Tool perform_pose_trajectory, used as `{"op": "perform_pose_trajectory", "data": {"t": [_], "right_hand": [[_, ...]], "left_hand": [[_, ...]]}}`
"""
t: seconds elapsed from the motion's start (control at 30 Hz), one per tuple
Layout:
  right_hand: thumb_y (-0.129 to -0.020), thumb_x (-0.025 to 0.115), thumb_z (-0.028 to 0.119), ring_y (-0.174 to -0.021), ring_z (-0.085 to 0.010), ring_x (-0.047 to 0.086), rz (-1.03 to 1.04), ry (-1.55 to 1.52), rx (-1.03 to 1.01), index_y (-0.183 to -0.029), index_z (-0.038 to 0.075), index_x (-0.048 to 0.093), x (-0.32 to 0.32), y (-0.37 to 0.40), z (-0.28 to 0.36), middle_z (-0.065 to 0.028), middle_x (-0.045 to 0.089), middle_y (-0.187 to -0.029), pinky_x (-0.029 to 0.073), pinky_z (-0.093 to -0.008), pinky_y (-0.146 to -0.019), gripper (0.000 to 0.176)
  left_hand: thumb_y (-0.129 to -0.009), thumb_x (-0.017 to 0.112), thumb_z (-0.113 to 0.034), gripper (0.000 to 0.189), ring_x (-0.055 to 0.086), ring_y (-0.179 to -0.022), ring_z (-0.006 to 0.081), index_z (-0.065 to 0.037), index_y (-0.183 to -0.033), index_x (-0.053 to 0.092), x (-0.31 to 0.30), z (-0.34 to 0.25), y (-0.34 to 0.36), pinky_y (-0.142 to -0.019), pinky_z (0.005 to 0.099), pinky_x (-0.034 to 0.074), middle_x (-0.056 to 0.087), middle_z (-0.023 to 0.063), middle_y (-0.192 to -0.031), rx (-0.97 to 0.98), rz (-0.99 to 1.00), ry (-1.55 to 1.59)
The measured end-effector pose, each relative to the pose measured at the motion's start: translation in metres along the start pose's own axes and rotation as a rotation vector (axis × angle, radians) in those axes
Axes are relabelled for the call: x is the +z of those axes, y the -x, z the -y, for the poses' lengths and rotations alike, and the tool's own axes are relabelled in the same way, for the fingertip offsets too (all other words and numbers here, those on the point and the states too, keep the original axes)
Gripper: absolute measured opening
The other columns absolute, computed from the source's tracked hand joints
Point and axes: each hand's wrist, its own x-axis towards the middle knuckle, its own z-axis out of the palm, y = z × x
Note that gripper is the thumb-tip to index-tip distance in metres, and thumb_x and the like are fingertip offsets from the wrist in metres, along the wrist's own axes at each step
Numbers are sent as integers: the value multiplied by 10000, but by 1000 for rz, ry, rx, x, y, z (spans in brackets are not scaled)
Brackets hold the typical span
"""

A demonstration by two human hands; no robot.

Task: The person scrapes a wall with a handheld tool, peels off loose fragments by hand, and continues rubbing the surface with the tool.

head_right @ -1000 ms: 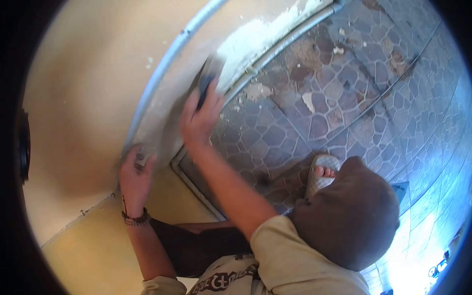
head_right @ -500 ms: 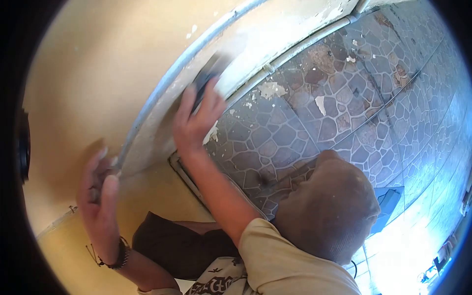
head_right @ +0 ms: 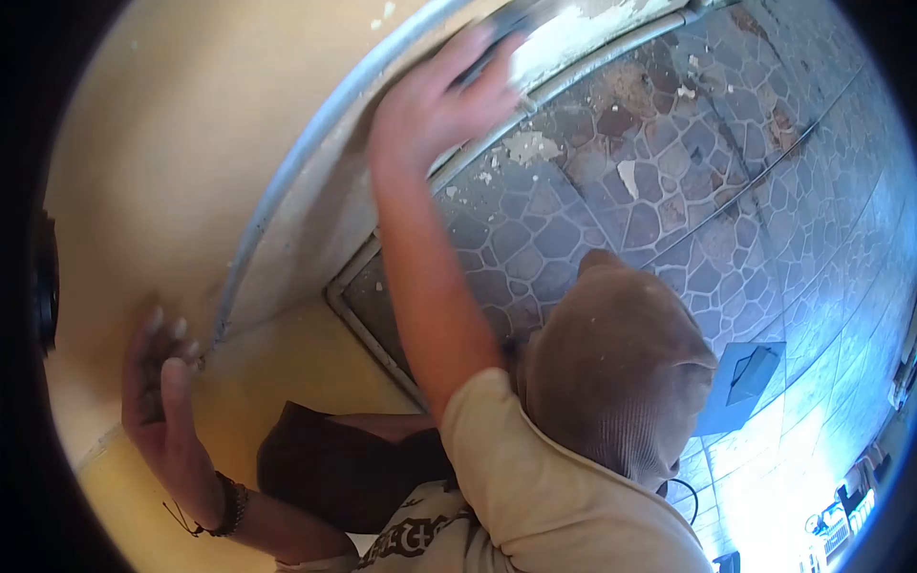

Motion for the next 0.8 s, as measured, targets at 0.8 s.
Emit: {"op": "perform_pose_trajectory", "data": {"t": [0.8], "right_hand": [[-943,567,203,-1053,-390,537,165,-70,28,-1263,-100,512,2,-19,-7,-281,546,-1160,416,-439,-915,445]], "left_hand": [[-801,672,-122,541,588,-1041,248,11,-1302,519,46,-20,-15,-931,351,435,628,179,-1123,33,396,-7]]}}
